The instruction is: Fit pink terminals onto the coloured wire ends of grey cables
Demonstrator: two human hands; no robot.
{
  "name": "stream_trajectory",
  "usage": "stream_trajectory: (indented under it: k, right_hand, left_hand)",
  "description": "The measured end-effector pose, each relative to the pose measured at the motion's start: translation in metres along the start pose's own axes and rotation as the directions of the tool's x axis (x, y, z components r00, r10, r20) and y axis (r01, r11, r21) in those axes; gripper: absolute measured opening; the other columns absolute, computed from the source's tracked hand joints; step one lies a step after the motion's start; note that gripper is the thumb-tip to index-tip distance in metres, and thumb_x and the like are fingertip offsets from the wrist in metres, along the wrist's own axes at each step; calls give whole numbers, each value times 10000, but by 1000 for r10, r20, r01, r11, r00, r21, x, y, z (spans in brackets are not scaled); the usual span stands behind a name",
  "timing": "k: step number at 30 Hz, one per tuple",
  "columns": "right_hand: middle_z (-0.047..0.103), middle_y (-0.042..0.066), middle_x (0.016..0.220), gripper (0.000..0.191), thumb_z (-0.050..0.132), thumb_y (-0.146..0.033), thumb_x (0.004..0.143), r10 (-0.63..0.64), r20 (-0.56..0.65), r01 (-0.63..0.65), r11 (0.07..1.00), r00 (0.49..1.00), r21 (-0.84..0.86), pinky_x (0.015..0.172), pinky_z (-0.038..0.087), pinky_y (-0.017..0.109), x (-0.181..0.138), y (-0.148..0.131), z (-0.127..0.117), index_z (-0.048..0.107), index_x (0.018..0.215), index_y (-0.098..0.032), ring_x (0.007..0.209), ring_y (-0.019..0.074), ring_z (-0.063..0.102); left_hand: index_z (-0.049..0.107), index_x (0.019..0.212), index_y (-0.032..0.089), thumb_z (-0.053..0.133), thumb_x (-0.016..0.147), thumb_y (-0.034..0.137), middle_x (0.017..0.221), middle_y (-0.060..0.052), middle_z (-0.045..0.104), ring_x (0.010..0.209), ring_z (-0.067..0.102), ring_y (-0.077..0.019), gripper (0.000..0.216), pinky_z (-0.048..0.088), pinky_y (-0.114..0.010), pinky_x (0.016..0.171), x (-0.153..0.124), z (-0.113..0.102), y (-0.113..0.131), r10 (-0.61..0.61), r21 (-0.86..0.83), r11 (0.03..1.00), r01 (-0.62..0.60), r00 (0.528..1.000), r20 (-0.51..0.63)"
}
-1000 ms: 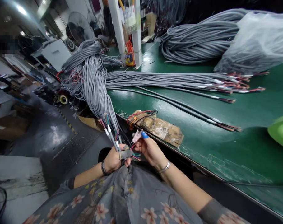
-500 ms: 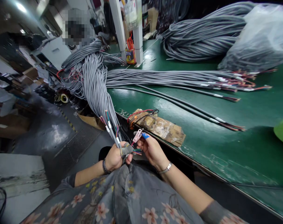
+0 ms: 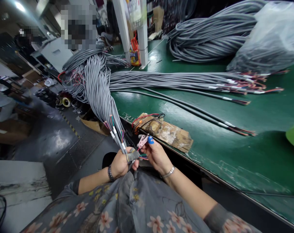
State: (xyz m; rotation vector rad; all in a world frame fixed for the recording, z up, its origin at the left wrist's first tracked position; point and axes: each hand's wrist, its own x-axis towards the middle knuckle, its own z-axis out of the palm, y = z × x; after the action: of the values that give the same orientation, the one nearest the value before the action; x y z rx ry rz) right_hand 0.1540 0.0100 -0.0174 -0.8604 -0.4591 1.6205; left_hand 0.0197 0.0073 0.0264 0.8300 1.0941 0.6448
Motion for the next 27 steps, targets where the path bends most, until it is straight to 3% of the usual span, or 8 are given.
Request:
stream_trajectory:
  k: [11,19,22,27]
  right_hand:
    - [620,8,651,442,771,-619,614,31,-39,-29,998,999,48,520,454,276,-3,-2,5,701,784,-218,551,148,511]
    - [621,13,674,512,716,-708,601,118,77,-123,991,990,53,532,430,269,-10,-10,8,674,731,-214,559,134,500]
    - [588,-2,608,434,731,-627,658,112,121,-112,994,986,-2,521,401,269,-15,-9,6,666,731,-205,545,134,490]
    - [626,5,591,364,819,-482,622,245,207,-219,965,947,-144,507,361,254,-23,-8,3,633,704,-180,526,135,547]
  left_hand:
    - [537,516,149,792,459,601,397,-3,548,320,456,-82,522,358,-195,345,-1,1,-2,-2,25,1000,2,999,-35]
    - [548,499,141,759,545,622,430,-27,577,355,489,-87,527,384,-201,381,-14,-4,-1,67,85,994,-65,998,-15]
    - [554,505,141,757,550,606,439,-32,587,357,493,-88,509,388,-202,385,-12,-4,-3,88,67,994,-85,995,-46]
    - [563,498,141,763,524,603,438,-32,585,351,479,-84,504,396,-205,386,-8,-3,-5,68,97,993,-64,997,-44]
